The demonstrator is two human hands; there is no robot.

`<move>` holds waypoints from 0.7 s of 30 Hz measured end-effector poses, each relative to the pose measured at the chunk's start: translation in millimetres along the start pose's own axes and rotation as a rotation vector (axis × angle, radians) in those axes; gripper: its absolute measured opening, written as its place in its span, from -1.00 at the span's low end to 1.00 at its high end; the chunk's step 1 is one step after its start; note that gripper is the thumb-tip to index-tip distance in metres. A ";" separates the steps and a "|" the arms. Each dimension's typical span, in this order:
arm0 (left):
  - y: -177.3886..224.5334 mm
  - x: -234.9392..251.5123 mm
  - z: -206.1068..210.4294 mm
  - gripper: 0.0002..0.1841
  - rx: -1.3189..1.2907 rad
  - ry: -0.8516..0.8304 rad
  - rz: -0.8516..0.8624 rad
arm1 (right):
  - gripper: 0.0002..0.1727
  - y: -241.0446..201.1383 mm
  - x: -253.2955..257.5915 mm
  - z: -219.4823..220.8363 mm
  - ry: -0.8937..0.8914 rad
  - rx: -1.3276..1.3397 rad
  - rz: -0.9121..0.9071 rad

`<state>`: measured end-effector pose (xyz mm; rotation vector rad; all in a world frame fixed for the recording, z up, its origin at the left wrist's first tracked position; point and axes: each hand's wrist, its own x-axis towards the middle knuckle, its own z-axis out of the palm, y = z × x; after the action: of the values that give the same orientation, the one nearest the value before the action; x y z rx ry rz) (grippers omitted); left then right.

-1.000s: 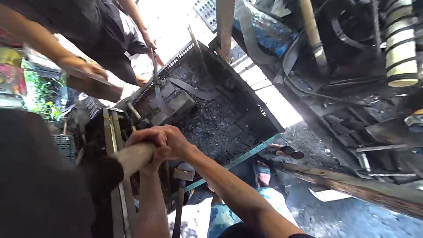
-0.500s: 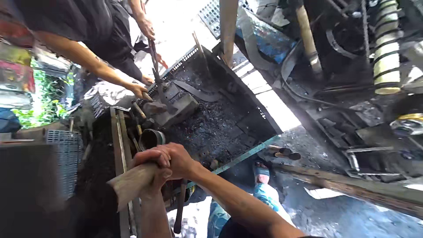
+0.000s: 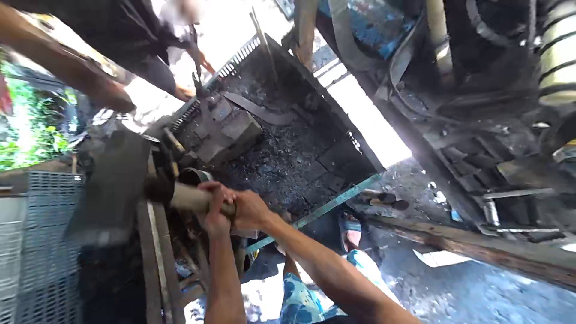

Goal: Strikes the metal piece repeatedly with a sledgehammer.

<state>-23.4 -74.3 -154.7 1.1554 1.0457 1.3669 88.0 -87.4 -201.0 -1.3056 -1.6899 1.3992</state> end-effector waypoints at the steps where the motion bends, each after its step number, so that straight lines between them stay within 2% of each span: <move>1: 40.3 -5.8 5.6 -0.68 -0.025 -0.081 0.116 | -0.45 -33.6 -9.4 -8.5 0.041 -0.007 -0.116; 3: 113.1 -9.0 17.1 -0.64 0.058 -0.234 0.333 | -0.45 -93.9 -17.1 -24.3 0.131 0.012 -0.345; 5: 167.1 2.1 28.9 -0.64 0.172 -0.306 0.494 | -0.50 -142.0 -5.9 -43.8 0.212 0.030 -0.549; 7: 185.5 30.5 36.5 -0.64 0.204 -0.336 0.590 | -0.53 -163.4 22.7 -62.6 0.323 0.025 -0.702; 8: 177.2 47.7 36.9 -0.62 0.214 -0.348 0.599 | -0.50 -157.3 40.1 -65.1 0.361 0.021 -0.713; 9: 152.1 63.7 32.6 -0.59 0.210 -0.347 0.569 | -0.47 -136.7 56.0 -61.3 0.380 0.026 -0.663; 10: 109.3 74.4 23.9 -0.56 0.201 -0.322 0.481 | -0.45 -100.3 67.5 -51.2 0.356 0.029 -0.537; 12: -12.2 71.4 -1.7 -0.62 0.200 -0.161 0.153 | -0.52 1.2 71.6 -13.3 0.203 0.109 -0.130; 13: -70.6 62.5 -11.2 -0.72 0.225 -0.055 -0.050 | -0.63 48.7 65.8 7.6 0.109 0.179 0.083; 14: -115.3 54.4 -19.4 -0.76 0.261 0.032 -0.247 | -0.71 81.9 59.4 23.6 0.039 0.234 0.275; 15: -138.7 48.6 -25.8 -0.72 0.278 0.083 -0.358 | -0.69 96.2 54.7 29.2 -0.017 0.232 0.396; 16: -136.8 43.4 -28.1 -0.71 0.244 0.081 -0.361 | -0.62 93.0 49.9 25.7 -0.032 0.149 0.402; 17: -109.7 39.7 -24.8 -0.71 0.168 0.044 -0.282 | -0.54 73.4 44.4 15.3 -0.027 0.058 0.327; 19: -22.0 21.9 -15.6 -0.63 -0.007 -0.007 -0.063 | -0.44 7.8 21.8 -0.4 -0.002 -0.030 0.090; 21: 64.7 1.9 -5.9 -0.58 -0.069 -0.074 0.180 | -0.41 -64.0 -2.2 -13.7 -0.006 -0.037 -0.137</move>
<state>-39.8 -79.1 -92.0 1.2636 0.8516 1.4768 80.6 -82.4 -136.2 -1.1823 -1.7813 1.2995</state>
